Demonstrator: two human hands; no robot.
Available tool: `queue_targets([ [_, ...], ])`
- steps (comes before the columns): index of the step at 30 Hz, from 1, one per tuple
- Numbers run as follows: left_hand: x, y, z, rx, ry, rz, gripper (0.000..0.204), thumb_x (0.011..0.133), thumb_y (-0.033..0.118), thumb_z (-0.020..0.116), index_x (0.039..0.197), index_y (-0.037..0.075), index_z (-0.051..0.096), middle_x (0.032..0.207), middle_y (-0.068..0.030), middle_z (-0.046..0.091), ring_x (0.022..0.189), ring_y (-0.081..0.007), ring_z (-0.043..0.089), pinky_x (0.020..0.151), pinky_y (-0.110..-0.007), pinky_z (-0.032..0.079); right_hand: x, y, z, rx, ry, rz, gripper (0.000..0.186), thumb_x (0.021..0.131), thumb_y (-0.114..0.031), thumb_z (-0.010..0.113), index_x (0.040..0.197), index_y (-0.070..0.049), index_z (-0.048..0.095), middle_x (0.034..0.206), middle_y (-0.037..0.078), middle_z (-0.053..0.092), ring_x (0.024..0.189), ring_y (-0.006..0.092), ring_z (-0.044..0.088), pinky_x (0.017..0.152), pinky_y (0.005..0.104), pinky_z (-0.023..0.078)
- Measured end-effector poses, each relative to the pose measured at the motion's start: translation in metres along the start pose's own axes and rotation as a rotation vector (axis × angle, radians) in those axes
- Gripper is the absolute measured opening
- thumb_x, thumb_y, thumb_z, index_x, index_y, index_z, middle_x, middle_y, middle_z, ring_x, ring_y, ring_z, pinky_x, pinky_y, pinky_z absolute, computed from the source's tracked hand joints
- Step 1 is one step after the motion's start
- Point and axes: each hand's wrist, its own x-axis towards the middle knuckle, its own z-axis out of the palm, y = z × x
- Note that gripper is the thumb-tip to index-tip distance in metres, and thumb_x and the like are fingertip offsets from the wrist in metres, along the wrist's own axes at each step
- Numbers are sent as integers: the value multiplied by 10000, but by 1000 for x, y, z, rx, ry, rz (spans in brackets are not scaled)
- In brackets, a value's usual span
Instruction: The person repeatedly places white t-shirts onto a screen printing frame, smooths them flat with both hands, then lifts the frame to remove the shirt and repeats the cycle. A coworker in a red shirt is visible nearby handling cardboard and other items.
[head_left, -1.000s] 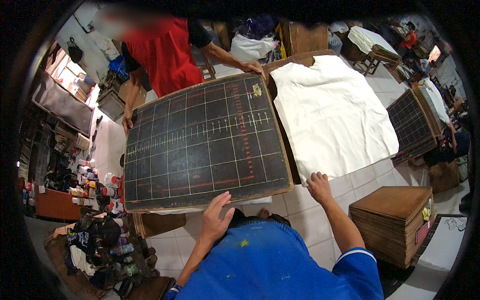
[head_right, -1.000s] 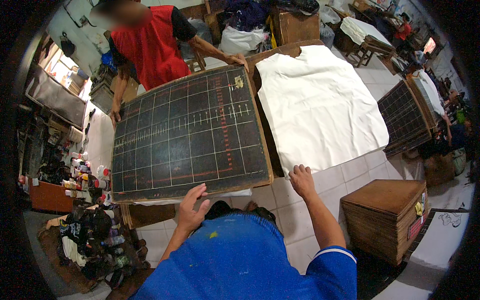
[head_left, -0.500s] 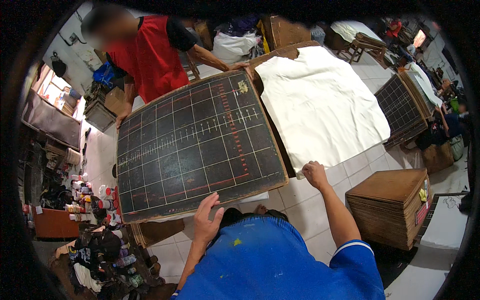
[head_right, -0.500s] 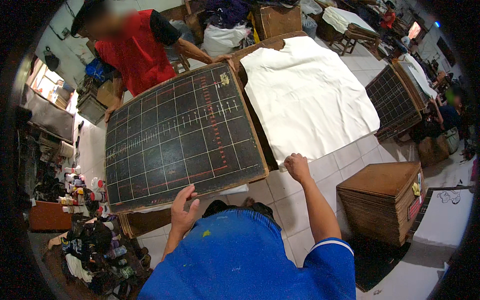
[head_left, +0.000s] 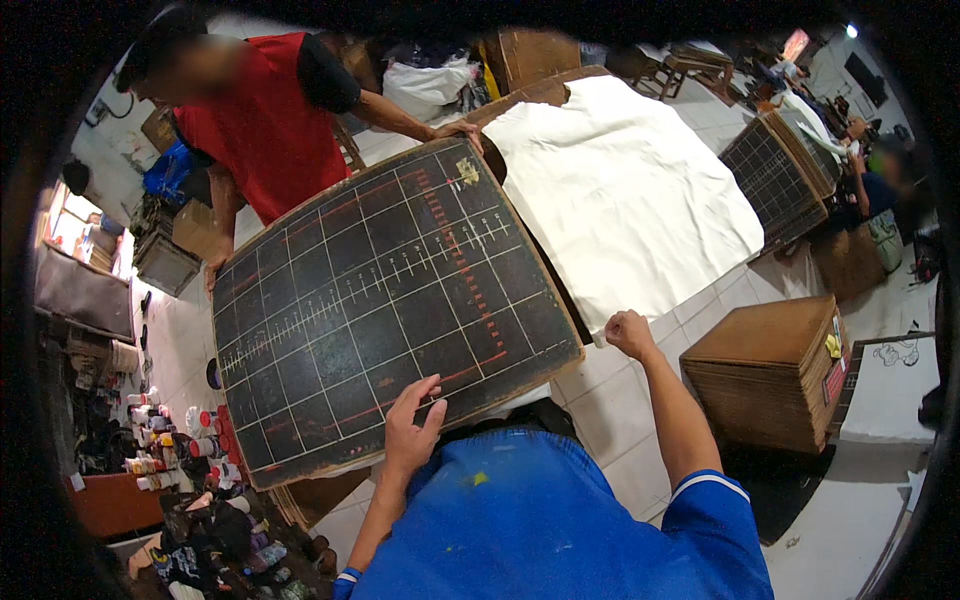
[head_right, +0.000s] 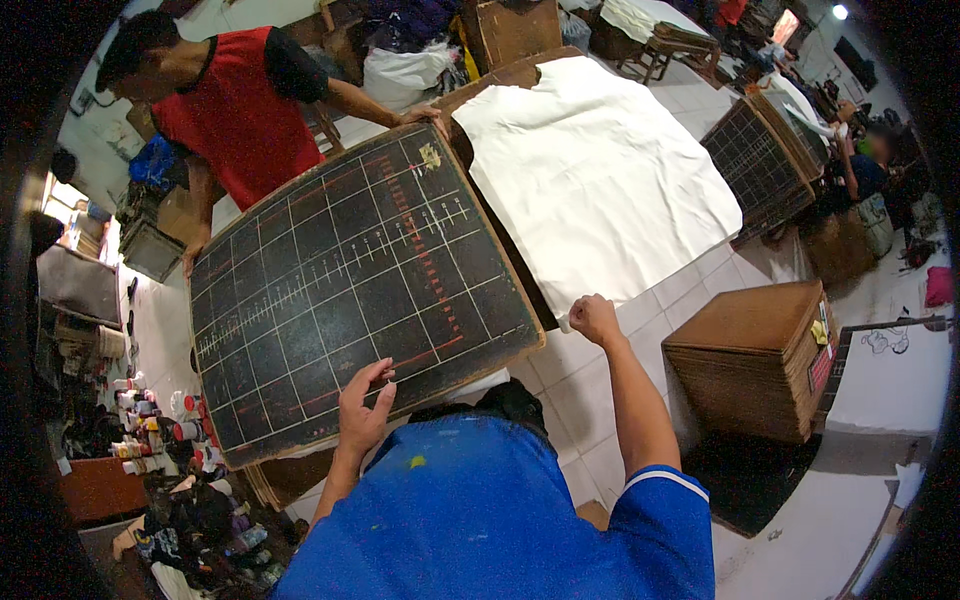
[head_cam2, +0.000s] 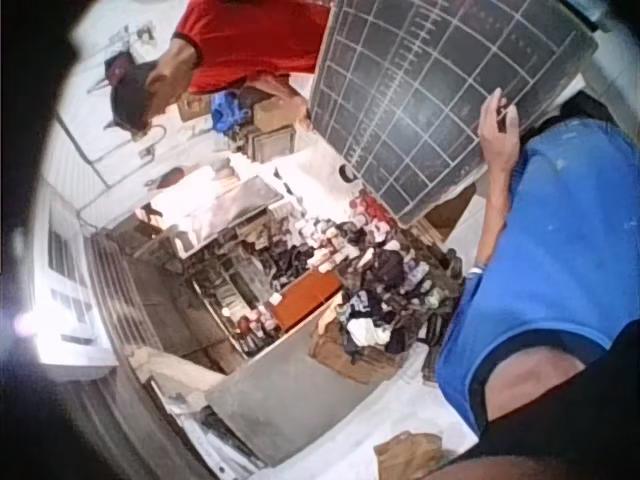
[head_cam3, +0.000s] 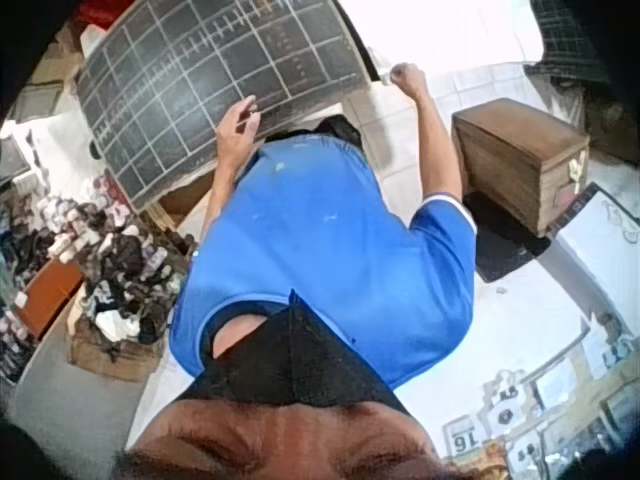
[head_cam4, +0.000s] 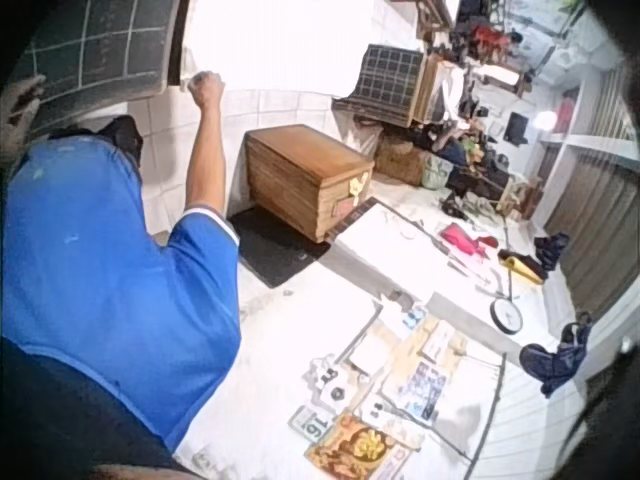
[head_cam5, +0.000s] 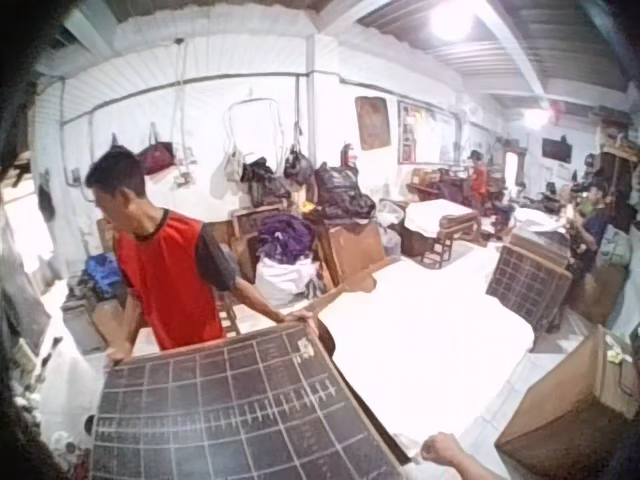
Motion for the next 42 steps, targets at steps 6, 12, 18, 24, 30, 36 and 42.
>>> queue_targets([
  [6,36,5,6,-101,-184,-40,361,973,122,709,1313,5,674,1221,-158,723,1090,-239,718,970,-348,547,3,-15,-18,193,486,163,139,925,-182,686,957,-50,655,964,169,675,772,330,677,715,446,526],
  [12,91,35,72,-315,-362,-78,377,1001,152,699,1345,7,652,1260,-127,714,1111,-201,699,982,-334,544,29,-49,-122,730,424,241,148,1046,-160,584,1071,-15,564,1241,173,696,656,235,700,618,414,546],
  [18,221,49,205,-566,-701,-269,523,1123,341,516,1517,-1,488,1427,-118,630,1264,-240,640,1094,-381,497,13,-85,-206,590,714,-189,57,1013,-38,547,1060,-10,563,1281,213,684,1202,316,656,991,416,513],
  [24,402,-5,291,-1529,-326,-609,1114,891,922,337,1554,34,448,1500,-182,573,1332,-355,586,1135,-488,461,-32,-92,-191,801,627,-361,158,909,8,696,1020,-15,587,1188,259,705,1074,305,695,939,411,548],
  [30,551,-34,306,-1270,-77,-589,658,1041,526,507,1459,20,542,1376,-181,659,1215,-366,664,1092,-514,511,-45,-44,-158,1496,536,181,247,913,42,716,1099,-34,573,1057,129,672,924,176,654,816,271,545],
  [36,572,85,367,-1268,-207,-466,395,988,290,733,1271,26,653,1119,-102,755,986,-259,748,894,-452,632,-52,22,-122,2040,328,1038,497,912,9,756,1331,-68,500,1152,128,655,939,206,677,718,301,573],
  [42,505,182,323,-1290,-455,-349,386,1070,305,609,1337,26,621,1186,-118,743,1038,-224,744,936,-406,625,-59,29,-85,2307,-172,636,446,949,-137,741,1355,-40,584,1180,108,699,1095,256,687,968,407,583],
])
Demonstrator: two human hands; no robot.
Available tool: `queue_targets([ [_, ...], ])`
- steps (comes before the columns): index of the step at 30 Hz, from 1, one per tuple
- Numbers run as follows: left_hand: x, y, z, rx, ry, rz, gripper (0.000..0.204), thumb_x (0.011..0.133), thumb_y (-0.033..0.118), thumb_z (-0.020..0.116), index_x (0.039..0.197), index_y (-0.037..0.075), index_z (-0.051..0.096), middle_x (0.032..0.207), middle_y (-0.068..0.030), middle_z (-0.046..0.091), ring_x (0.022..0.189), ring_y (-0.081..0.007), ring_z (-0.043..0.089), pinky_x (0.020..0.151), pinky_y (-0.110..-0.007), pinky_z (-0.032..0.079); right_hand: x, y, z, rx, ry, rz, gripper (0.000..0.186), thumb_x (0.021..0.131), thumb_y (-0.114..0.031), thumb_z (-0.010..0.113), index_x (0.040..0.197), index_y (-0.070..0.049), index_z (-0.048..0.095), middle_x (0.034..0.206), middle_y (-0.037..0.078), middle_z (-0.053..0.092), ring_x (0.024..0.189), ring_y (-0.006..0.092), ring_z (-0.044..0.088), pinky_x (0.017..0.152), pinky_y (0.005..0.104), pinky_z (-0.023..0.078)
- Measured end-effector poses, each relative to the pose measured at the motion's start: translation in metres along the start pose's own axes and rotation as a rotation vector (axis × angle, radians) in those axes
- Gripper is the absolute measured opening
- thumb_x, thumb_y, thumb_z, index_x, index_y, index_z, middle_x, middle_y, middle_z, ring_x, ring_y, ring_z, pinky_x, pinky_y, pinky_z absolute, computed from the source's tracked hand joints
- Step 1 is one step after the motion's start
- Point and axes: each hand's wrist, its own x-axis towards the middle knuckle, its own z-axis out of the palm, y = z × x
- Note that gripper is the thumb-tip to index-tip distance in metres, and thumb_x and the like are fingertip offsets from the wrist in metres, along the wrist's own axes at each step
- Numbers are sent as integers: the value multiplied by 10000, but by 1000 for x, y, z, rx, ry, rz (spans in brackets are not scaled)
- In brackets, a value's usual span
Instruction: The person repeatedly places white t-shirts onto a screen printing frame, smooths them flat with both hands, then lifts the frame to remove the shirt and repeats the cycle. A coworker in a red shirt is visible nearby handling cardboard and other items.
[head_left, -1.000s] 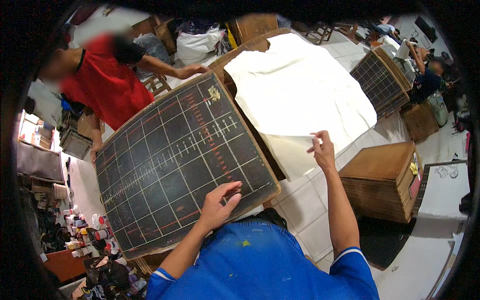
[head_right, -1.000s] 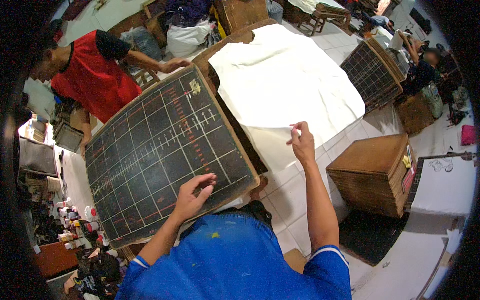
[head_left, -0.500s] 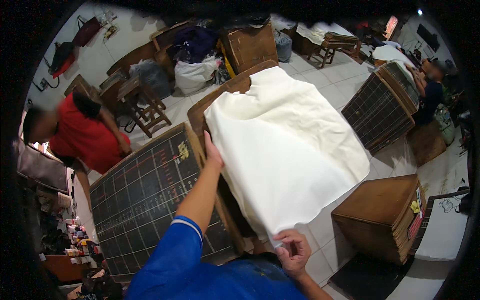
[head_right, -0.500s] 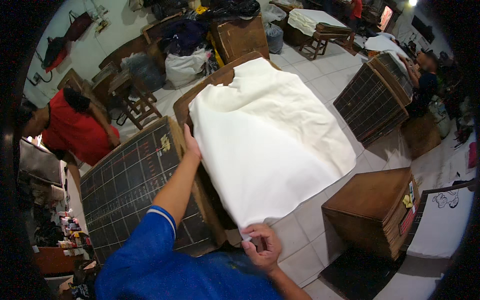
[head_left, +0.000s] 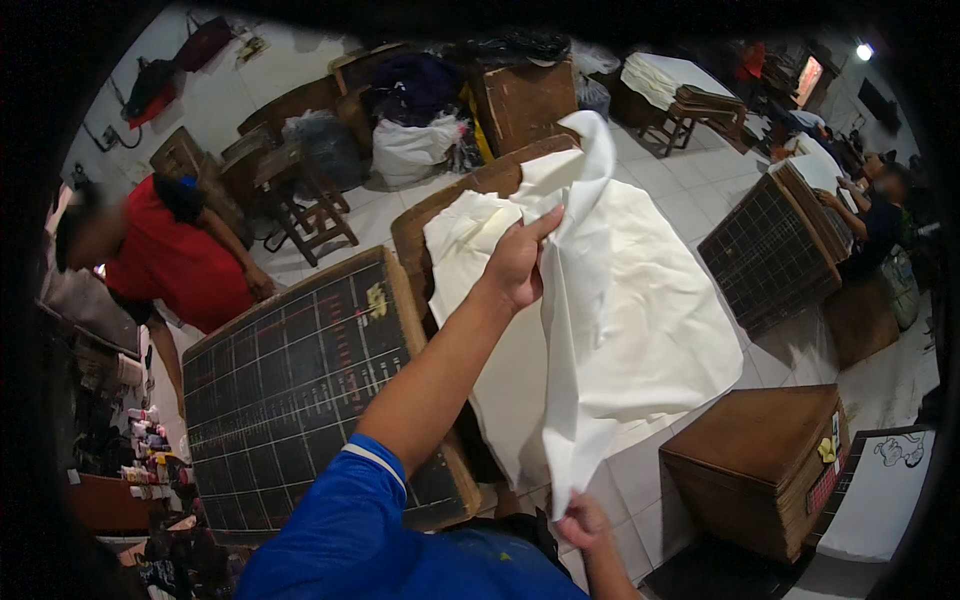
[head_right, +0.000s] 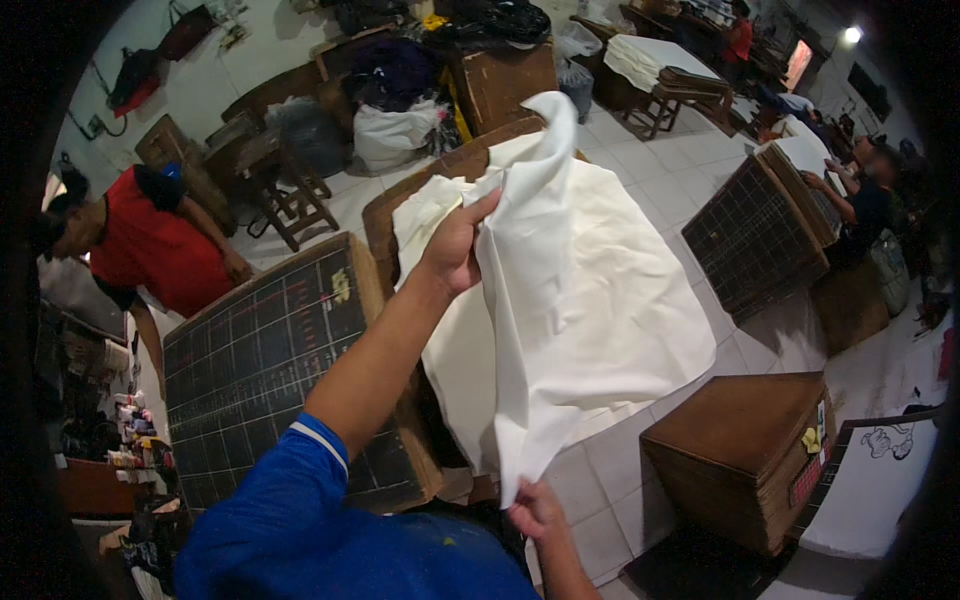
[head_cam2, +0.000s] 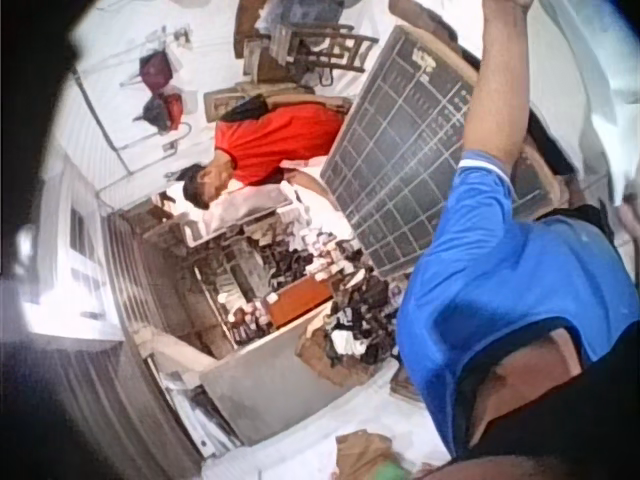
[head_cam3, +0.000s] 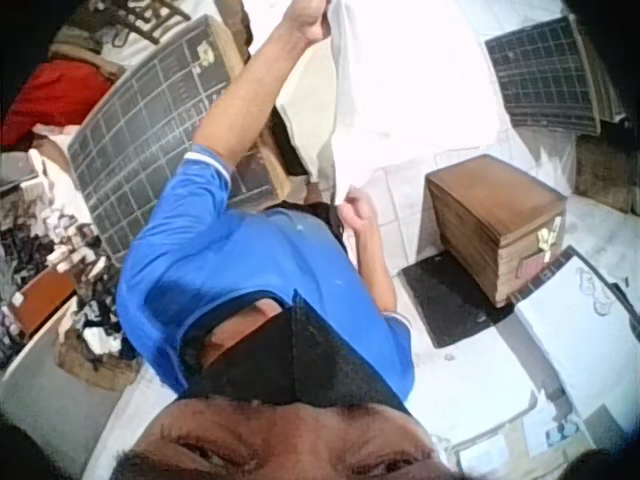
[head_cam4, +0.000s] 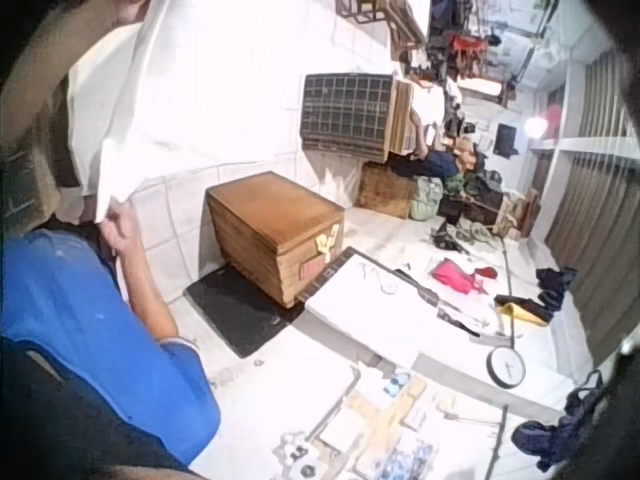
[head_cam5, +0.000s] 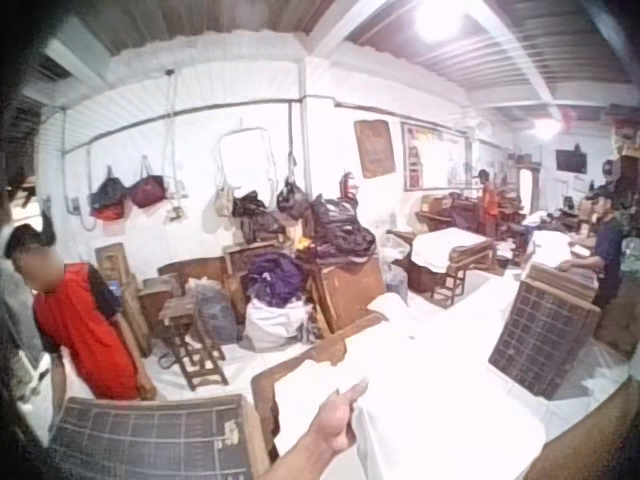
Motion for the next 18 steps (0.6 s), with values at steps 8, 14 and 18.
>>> queue_targets([
  [8,-127,171,-4,-3,125,492,346,1052,248,634,1307,16,607,1188,-117,712,1089,-246,700,1028,-439,564,-56,-141,129,-135,-207,-1038,417,1044,-271,590,1375,-19,558,1238,133,656,1147,264,611,1010,434,506],
  [14,-376,291,-87,-202,-331,801,292,1047,205,631,1260,6,632,1197,-135,735,1142,-254,707,1113,-450,527,-132,-100,267,-867,-105,-1633,522,1059,-346,601,1467,-29,529,1433,173,594,1325,332,576,1158,511,437],
  [18,-510,311,-131,-173,-128,922,251,1046,239,636,1172,36,713,1163,-139,757,1171,-266,706,1102,-481,531,-134,-48,360,-764,-626,-1466,484,1092,-289,561,1508,-46,513,1461,149,597,1349,281,574,1170,456,439],
])
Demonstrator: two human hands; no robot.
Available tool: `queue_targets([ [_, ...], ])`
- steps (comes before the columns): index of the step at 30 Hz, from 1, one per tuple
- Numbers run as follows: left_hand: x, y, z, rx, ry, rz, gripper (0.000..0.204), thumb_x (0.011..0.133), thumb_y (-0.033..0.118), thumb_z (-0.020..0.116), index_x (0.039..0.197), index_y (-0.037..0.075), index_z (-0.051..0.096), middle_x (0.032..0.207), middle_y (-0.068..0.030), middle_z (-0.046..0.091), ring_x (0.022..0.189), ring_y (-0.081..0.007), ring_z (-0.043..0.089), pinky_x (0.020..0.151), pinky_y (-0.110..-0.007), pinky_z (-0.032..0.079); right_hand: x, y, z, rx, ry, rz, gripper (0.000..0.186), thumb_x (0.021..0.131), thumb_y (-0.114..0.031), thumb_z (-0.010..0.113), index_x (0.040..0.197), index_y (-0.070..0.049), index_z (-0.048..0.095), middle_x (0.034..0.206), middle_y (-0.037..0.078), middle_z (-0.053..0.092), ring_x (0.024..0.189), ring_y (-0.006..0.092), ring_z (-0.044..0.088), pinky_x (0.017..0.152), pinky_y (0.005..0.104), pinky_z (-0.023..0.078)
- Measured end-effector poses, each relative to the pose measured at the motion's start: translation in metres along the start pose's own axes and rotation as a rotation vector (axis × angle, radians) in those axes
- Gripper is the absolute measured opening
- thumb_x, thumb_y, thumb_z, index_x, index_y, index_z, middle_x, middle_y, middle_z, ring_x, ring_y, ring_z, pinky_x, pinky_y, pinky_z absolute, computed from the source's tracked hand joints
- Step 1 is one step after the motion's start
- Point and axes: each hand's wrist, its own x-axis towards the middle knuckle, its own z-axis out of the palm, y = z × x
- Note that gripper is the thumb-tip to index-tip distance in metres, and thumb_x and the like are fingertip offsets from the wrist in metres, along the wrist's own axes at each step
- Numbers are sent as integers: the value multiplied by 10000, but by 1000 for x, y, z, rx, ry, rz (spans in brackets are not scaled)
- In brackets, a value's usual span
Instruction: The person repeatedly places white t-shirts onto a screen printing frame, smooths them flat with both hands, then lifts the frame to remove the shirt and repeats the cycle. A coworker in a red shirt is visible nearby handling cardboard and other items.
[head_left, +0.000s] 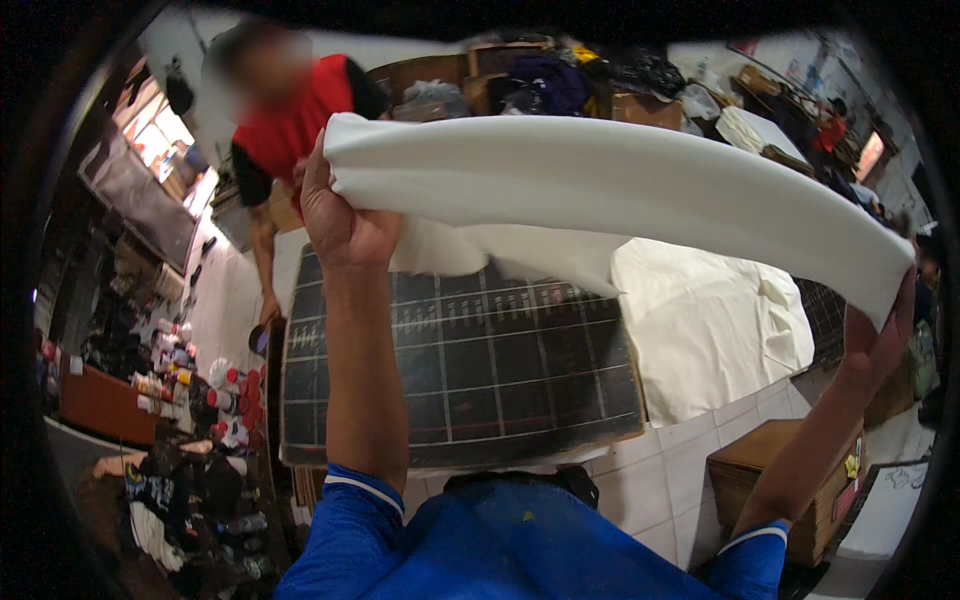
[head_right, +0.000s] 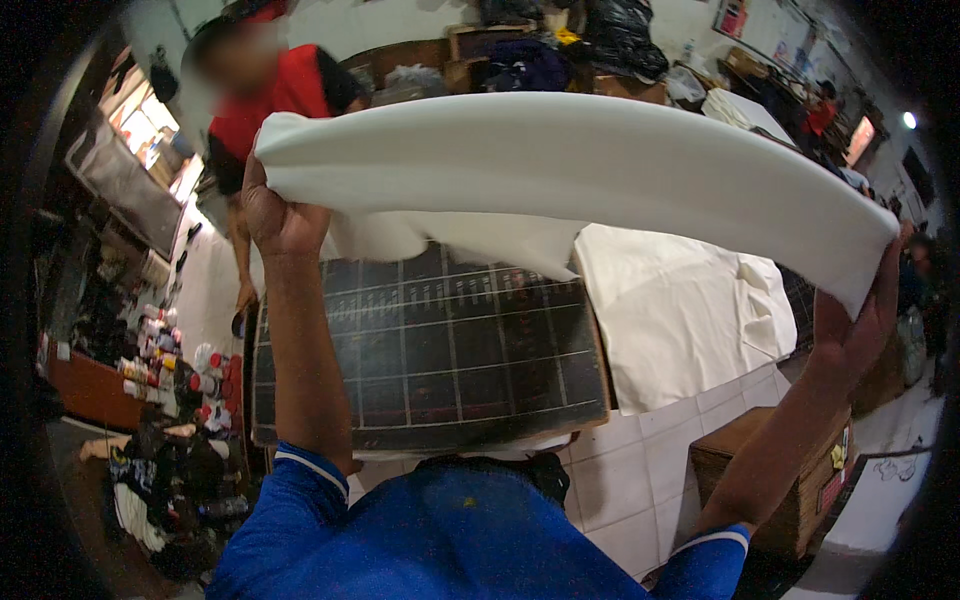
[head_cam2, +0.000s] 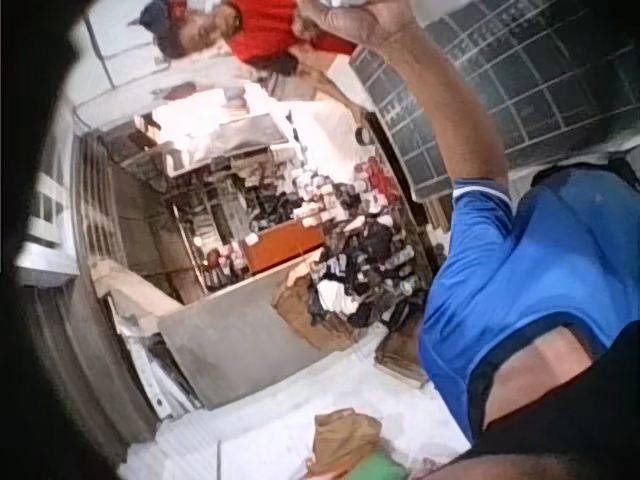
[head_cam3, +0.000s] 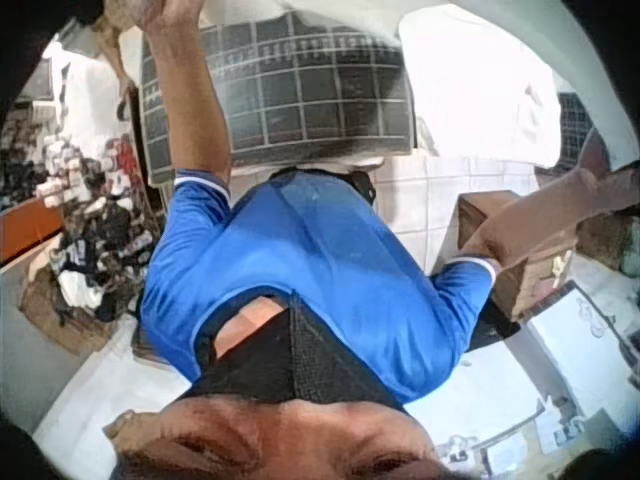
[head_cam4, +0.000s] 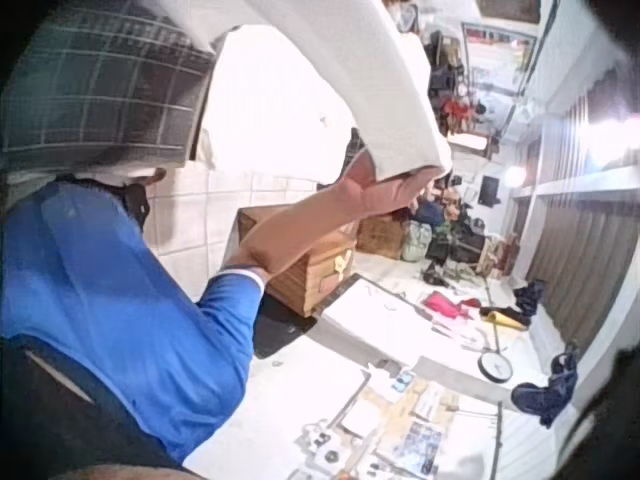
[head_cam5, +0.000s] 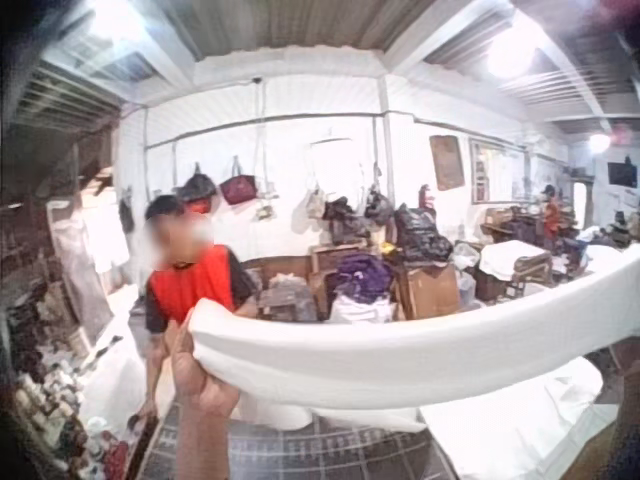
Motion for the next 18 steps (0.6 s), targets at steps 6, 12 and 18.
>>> queue_targets([
  [6,-59,129,-18,47,168,113,203,1047,214,631,1068,34,721,1043,-102,768,1018,-237,741,1018,-433,571,38,19,134,165,84,205,488,1073,-213,606,1529,-70,508,1457,141,584,1311,266,577,1154,404,463],
  [12,-93,225,-19,97,-81,-11,229,1072,234,602,1061,29,705,1010,-98,761,863,-163,733,645,-240,596,71,60,201,217,-82,285,363,1051,-288,669,1270,0,635,1220,133,651,1176,229,624,1058,367,504],
  [18,-81,264,-16,910,541,162,297,1030,314,681,1156,45,695,997,-62,766,798,-150,739,606,-238,574,104,110,229,113,-15,390,373,1036,-316,685,1293,-48,651,1186,63,685,1147,185,634,1039,373,495],
])
